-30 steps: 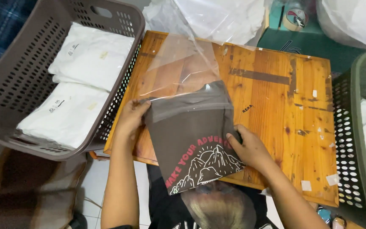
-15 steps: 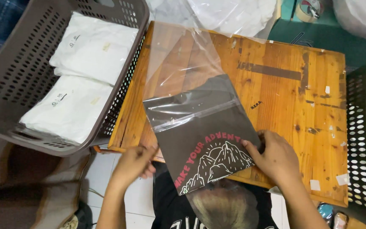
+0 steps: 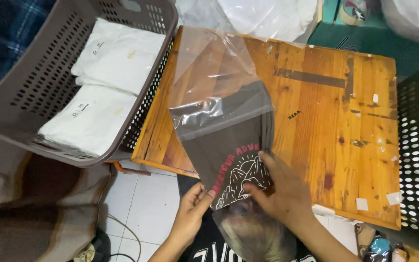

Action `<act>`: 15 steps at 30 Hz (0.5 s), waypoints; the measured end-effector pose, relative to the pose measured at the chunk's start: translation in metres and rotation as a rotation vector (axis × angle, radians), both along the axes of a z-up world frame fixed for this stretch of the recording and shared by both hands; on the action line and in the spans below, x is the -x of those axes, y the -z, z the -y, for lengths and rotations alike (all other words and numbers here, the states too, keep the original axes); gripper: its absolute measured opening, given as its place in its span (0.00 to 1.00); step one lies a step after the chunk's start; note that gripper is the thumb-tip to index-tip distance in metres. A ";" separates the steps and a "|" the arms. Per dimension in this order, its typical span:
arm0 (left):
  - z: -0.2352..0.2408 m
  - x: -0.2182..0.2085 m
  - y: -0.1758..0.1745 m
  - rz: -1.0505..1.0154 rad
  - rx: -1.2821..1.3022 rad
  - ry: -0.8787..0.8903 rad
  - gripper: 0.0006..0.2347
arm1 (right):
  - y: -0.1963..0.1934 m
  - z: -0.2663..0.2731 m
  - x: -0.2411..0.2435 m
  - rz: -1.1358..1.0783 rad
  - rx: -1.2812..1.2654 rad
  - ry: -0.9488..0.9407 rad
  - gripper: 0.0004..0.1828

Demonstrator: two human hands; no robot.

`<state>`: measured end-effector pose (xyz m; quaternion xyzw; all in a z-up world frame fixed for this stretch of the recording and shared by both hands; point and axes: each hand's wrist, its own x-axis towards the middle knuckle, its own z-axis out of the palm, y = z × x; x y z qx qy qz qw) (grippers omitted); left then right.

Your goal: The person places a folded gray t-shirt into a clear plastic bag on a wooden table, smooths the garment, and seals the bag. The person then flips the package to show the back design and continues to adjust the sealed bag.

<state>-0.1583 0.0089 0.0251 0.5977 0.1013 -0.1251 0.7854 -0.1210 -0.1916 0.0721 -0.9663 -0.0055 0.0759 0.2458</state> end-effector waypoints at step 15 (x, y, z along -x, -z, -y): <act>0.008 -0.041 -0.017 0.637 -0.520 0.102 0.06 | 0.038 -0.002 -0.005 0.394 -0.066 -0.124 0.26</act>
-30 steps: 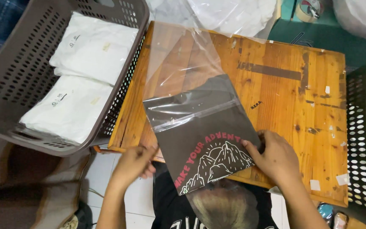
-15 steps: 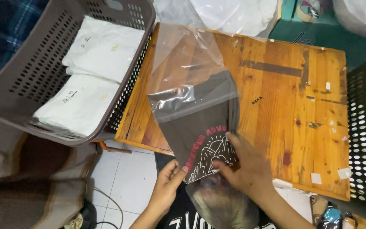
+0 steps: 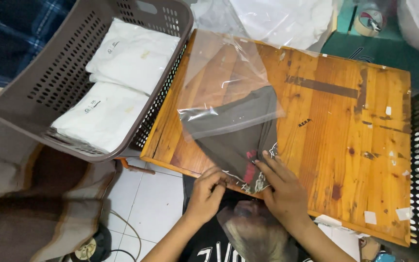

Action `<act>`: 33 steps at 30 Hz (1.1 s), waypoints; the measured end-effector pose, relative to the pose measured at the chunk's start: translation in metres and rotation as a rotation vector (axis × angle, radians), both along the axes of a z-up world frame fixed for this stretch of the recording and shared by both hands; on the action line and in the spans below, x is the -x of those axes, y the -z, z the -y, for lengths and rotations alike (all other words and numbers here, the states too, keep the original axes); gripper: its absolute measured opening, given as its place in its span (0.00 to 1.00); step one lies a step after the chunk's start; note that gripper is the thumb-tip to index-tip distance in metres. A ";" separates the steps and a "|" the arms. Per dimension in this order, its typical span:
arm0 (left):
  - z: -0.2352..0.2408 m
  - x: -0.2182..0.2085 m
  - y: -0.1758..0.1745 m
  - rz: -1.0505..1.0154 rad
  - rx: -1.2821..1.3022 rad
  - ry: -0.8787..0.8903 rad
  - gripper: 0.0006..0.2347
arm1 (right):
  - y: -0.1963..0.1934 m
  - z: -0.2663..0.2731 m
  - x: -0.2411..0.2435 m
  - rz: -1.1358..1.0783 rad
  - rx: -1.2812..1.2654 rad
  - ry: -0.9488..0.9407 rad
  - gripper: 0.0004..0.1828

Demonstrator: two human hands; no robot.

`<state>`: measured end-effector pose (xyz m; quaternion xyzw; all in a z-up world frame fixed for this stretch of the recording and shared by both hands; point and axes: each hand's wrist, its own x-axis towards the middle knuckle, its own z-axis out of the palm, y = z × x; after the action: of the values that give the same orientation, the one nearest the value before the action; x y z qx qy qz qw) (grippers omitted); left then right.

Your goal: The person places a folded gray t-shirt into a clear plastic bag on a wooden table, smooths the garment, and seals the bag. The person then flips the package to show the back design and continues to adjust the sealed bag.

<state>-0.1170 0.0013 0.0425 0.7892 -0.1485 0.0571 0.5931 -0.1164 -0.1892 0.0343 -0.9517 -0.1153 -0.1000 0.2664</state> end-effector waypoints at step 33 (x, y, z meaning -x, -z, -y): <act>0.012 -0.083 -0.014 0.260 -0.822 -0.313 0.11 | -0.012 -0.012 -0.041 0.619 -0.105 -0.095 0.10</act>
<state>-0.0339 -0.0108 0.0566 0.9583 -0.1110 0.1808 0.1915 -0.0759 -0.1768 0.0468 -0.8545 -0.2301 -0.3782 0.2716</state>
